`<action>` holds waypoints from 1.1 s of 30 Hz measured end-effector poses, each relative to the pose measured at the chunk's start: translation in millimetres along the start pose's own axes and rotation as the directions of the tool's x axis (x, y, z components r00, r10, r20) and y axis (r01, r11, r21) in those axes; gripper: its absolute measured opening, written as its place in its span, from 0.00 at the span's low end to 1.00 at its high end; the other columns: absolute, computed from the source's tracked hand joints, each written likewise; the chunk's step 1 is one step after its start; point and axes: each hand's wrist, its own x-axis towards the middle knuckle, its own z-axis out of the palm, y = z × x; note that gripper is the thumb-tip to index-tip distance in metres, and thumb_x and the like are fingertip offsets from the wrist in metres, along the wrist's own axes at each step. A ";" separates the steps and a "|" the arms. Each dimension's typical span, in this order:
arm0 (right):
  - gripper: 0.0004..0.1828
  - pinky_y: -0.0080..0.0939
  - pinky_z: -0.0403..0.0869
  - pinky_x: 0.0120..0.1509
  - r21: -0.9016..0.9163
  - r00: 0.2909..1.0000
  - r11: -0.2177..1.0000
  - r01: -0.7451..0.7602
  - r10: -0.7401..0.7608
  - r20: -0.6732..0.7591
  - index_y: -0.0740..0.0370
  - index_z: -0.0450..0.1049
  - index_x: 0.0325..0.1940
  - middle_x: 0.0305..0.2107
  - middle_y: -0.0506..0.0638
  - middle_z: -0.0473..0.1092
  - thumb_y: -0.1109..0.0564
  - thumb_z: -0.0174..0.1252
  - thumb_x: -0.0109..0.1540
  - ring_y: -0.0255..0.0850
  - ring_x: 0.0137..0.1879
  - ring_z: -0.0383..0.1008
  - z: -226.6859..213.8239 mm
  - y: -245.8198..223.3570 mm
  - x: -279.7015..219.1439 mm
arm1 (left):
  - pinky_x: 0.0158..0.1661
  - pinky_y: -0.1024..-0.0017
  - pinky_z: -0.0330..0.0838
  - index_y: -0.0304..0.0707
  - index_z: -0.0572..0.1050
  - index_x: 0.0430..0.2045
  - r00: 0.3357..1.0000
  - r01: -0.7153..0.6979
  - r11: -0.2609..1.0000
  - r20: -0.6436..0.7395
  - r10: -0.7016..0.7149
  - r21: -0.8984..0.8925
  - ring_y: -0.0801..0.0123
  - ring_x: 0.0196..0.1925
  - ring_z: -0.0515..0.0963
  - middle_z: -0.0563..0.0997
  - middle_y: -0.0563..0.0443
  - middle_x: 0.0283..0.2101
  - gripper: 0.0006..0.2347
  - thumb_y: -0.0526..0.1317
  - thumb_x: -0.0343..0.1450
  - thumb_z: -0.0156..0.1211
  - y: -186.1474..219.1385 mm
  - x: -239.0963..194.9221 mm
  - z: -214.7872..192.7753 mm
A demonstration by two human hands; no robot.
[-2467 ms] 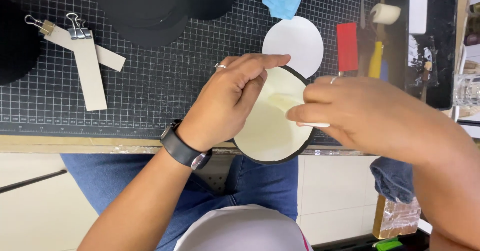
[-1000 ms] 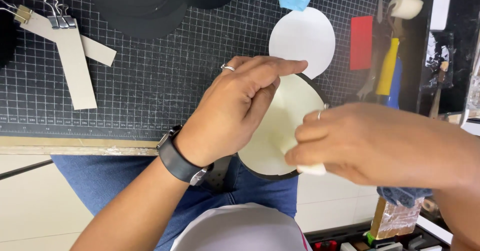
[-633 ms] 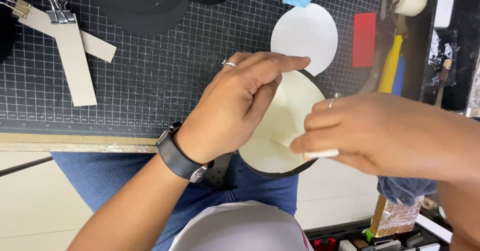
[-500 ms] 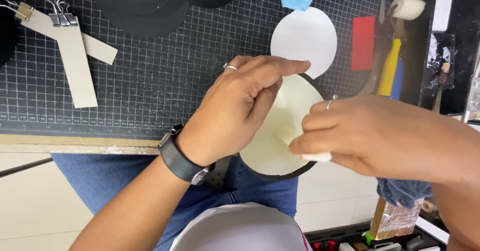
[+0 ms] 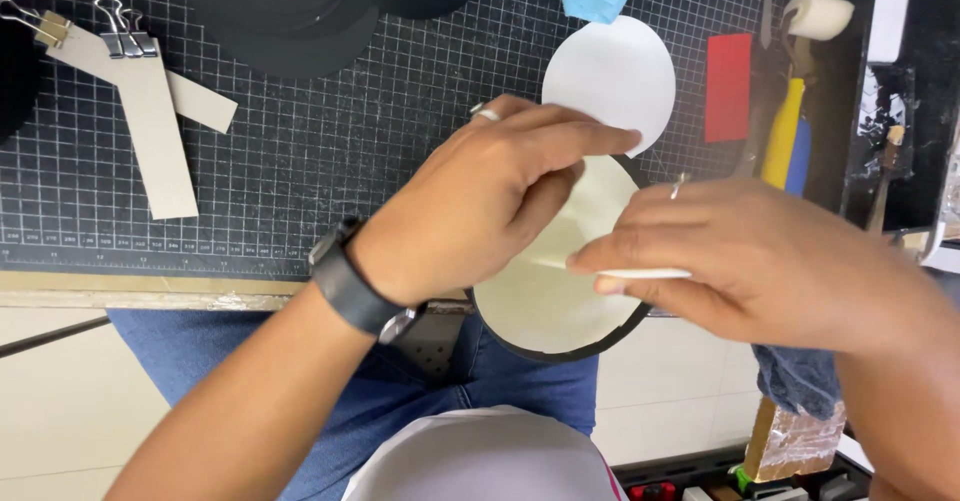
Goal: Applying glue to the inner rim of a cylindrical container and attaching a circular base
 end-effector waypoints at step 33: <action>0.15 0.51 0.67 0.38 -0.245 0.905 0.903 -0.354 0.264 -0.335 0.46 0.76 0.57 0.33 0.45 0.74 0.51 0.49 0.69 0.49 0.41 0.73 27.0 -11.5 -12.4 | 0.58 0.69 0.69 0.40 0.78 0.52 0.978 0.136 0.990 -0.152 -0.139 -0.033 0.65 0.53 0.80 0.81 0.50 0.49 0.11 0.39 0.79 0.50 9.3 -27.1 -7.8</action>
